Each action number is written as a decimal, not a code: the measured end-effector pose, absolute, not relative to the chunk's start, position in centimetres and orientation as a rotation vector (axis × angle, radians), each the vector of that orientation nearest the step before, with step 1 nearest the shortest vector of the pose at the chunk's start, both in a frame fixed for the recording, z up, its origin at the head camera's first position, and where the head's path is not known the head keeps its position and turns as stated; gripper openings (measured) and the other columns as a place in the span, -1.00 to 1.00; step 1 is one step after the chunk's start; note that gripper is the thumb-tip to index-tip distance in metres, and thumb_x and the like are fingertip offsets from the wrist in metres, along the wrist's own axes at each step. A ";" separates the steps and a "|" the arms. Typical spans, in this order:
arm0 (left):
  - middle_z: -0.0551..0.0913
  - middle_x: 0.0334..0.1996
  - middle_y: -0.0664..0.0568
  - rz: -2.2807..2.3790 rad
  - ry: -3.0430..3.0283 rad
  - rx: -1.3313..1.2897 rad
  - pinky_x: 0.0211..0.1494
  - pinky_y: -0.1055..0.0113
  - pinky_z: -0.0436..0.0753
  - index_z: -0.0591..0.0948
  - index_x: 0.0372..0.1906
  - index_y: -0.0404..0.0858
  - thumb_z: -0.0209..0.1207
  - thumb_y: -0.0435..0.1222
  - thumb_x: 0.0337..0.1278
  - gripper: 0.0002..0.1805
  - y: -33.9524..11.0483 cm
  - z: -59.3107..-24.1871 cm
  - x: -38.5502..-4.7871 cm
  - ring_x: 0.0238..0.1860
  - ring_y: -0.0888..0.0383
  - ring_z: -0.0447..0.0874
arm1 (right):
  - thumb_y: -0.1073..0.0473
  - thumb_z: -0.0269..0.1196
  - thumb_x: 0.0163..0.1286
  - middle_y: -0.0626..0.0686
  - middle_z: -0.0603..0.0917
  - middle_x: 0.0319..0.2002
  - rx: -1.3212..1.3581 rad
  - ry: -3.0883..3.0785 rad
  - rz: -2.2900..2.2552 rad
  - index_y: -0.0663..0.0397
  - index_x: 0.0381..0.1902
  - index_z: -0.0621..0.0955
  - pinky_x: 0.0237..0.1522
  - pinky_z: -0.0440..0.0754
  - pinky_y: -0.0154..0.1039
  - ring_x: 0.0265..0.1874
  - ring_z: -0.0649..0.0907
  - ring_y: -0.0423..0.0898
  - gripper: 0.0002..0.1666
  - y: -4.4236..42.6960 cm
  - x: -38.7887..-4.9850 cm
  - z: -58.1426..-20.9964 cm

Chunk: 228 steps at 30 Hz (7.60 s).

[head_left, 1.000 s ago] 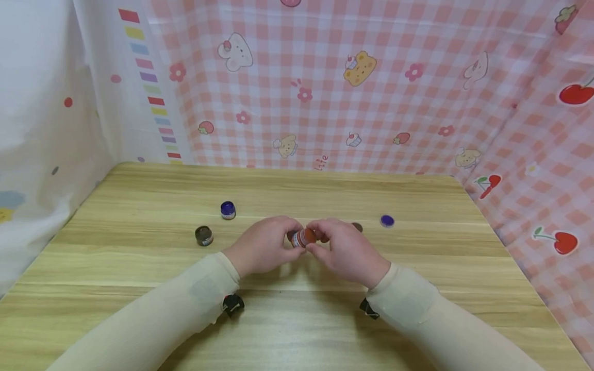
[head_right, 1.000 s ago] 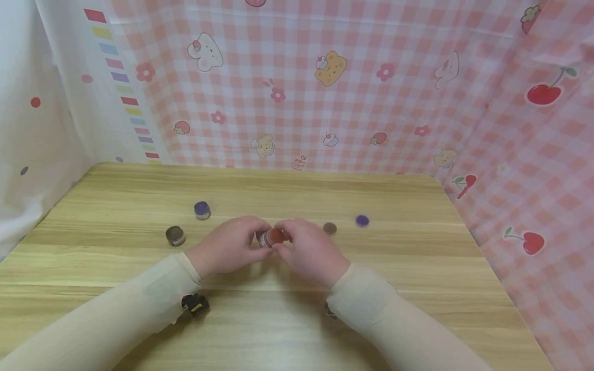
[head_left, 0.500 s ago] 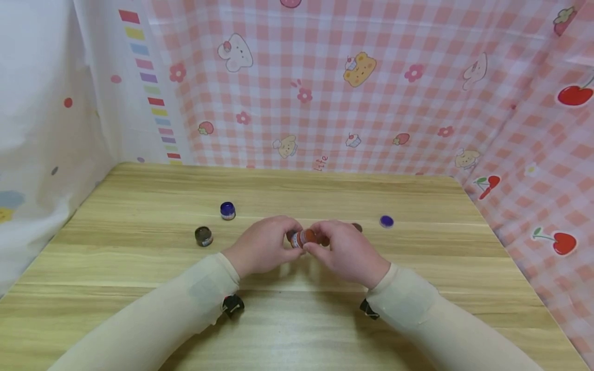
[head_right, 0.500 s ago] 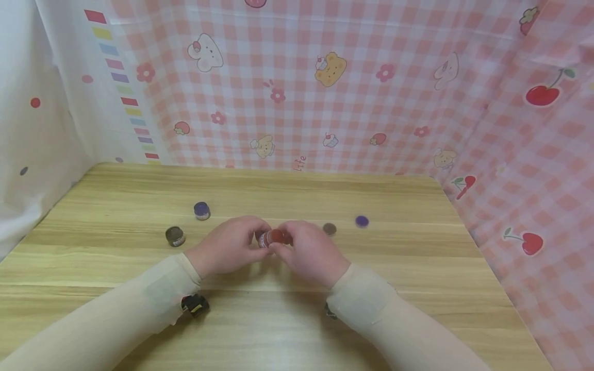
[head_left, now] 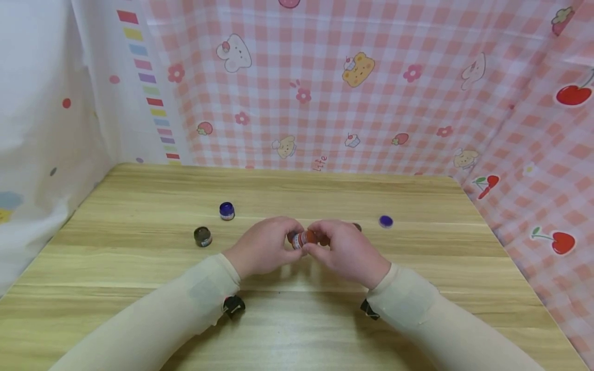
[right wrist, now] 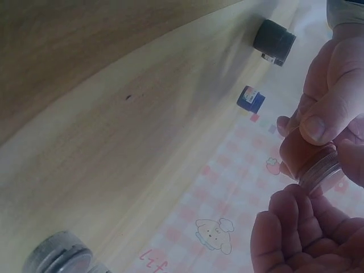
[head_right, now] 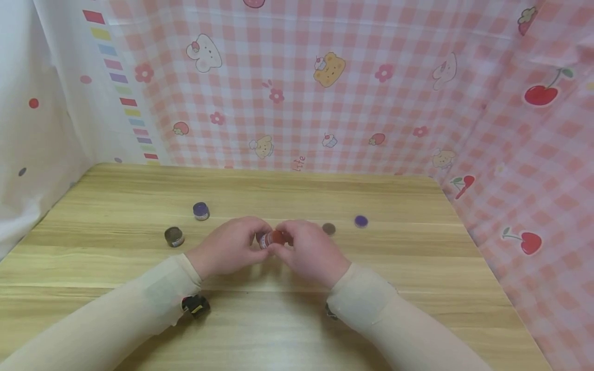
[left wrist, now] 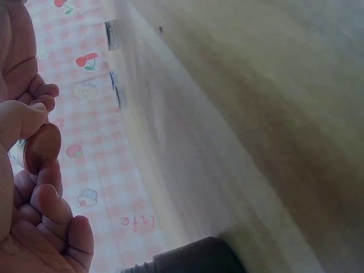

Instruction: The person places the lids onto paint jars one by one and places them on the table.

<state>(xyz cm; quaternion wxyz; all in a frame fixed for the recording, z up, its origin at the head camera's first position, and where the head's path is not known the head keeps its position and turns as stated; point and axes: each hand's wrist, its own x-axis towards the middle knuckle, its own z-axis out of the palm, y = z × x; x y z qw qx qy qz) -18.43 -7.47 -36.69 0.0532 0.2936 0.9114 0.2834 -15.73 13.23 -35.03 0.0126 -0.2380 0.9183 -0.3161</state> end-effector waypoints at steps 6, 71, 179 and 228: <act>0.69 -0.27 0.21 0.861 2.764 0.918 0.04 0.19 0.62 0.73 -0.03 -0.14 0.39 -0.13 0.25 -0.74 -7.5 -36.5 -18.5 -0.15 0.09 0.69 | 0.11 0.45 0.41 -0.07 0.75 -0.18 -0.787 2.881 -0.994 0.04 -0.01 0.73 -0.11 0.68 -0.22 -0.20 0.67 -0.19 -0.75 13.2 -15.6 -34.9; 0.67 -0.27 0.22 0.831 2.774 0.916 0.03 0.21 0.64 0.72 -0.08 -0.09 0.40 -0.11 0.25 -0.77 -7.6 -36.6 -18.4 -0.17 0.14 0.67 | 0.06 0.46 0.39 -0.14 0.72 -0.27 -0.809 2.906 -0.904 -0.06 -0.08 0.73 -0.21 0.61 -0.30 -0.29 0.60 -0.22 -0.79 13.8 -15.6 -34.8; 0.66 -0.27 0.22 0.811 2.761 0.940 0.00 0.23 0.62 0.72 -0.09 -0.08 0.39 -0.10 0.27 -0.78 -7.6 -36.4 -18.3 -0.18 0.13 0.66 | 0.10 0.50 0.34 -0.03 0.74 -0.10 -0.822 2.938 -0.878 -0.02 -0.02 0.72 -0.06 0.66 -0.17 -0.13 0.68 -0.02 -0.71 14.0 -15.3 -35.1; 0.69 -0.27 0.23 0.815 2.764 0.944 0.02 0.22 0.63 0.72 -0.08 -0.09 0.41 -0.09 0.26 -0.76 -7.4 -36.2 -18.1 -0.17 0.16 0.68 | 0.13 0.52 0.31 0.05 0.74 -0.09 -0.839 2.955 -0.871 0.12 0.12 0.67 -0.07 0.67 -0.15 -0.15 0.66 -0.08 -0.53 14.2 -15.1 -35.2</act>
